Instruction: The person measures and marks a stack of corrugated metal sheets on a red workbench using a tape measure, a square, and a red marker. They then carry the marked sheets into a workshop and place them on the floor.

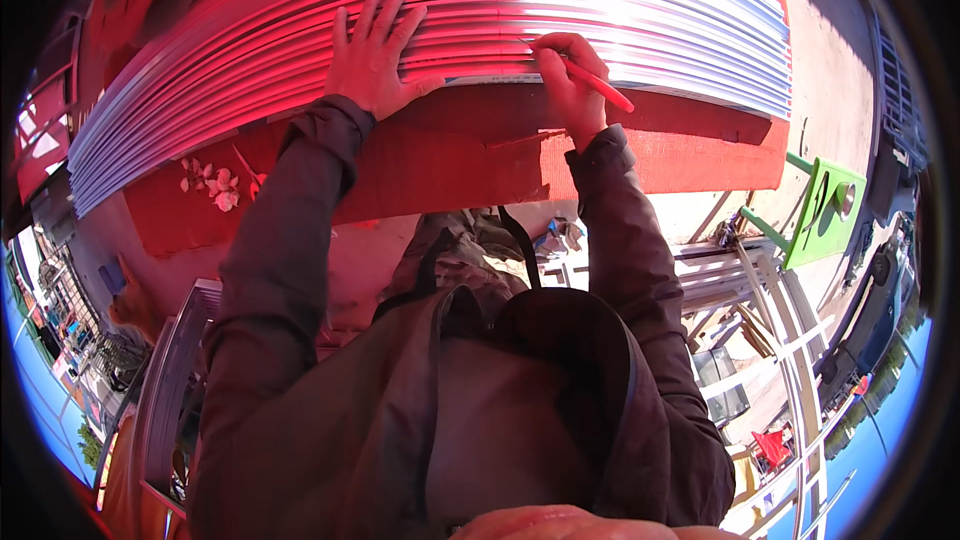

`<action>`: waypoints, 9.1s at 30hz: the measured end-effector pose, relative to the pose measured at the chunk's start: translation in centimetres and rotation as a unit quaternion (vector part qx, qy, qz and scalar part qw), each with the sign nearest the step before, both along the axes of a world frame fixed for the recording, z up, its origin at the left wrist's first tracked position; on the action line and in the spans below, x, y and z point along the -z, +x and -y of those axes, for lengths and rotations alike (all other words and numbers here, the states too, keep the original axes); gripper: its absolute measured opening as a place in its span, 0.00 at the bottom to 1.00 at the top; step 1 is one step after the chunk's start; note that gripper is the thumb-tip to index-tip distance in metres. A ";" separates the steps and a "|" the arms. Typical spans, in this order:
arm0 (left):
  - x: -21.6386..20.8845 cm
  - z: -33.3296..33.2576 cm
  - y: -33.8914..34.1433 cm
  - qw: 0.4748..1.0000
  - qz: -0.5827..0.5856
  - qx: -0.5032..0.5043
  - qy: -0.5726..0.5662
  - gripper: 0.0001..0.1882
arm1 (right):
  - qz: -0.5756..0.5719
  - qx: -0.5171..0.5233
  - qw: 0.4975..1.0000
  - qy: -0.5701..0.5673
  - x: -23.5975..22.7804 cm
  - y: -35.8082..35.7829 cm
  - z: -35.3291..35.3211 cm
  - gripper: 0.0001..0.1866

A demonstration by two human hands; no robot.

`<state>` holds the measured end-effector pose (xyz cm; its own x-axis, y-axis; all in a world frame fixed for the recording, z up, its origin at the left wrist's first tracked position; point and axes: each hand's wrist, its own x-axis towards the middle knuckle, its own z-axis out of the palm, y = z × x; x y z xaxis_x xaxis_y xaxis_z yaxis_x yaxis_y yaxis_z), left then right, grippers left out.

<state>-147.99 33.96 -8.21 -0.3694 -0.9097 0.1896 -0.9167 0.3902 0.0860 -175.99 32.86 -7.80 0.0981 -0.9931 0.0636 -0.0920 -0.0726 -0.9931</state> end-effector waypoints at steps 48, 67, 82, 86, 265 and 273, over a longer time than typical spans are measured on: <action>0.3 -0.3 -0.5 0.999 -0.023 -0.005 -0.044 0.47 | -0.183 -0.036 0.920 -0.345 3.4 0.5 -0.2 0.11; -2.4 -0.6 -1.3 0.998 -0.024 -0.034 0.056 0.49 | -0.189 -0.048 0.924 -0.329 3.1 -0.2 -3.0 0.12; -2.6 -0.4 -1.5 0.997 -0.023 -0.034 0.061 0.49 | -0.206 -0.037 0.915 -0.343 3.1 0.0 -2.9 0.12; -2.6 -0.4 -1.4 0.997 -0.025 -0.037 0.070 0.49 | -0.196 -0.037 0.923 -0.328 2.9 0.0 -3.1 0.12; -10.2 -2.8 1.7 0.826 -0.489 0.120 0.253 0.12 | -0.446 -0.142 0.866 -0.176 -2.0 9.4 -0.9 0.26; -5.7 -6.0 0.7 0.868 -0.385 0.140 0.281 0.13 | -0.433 -0.123 0.869 -0.204 -1.1 9.9 -1.0 0.26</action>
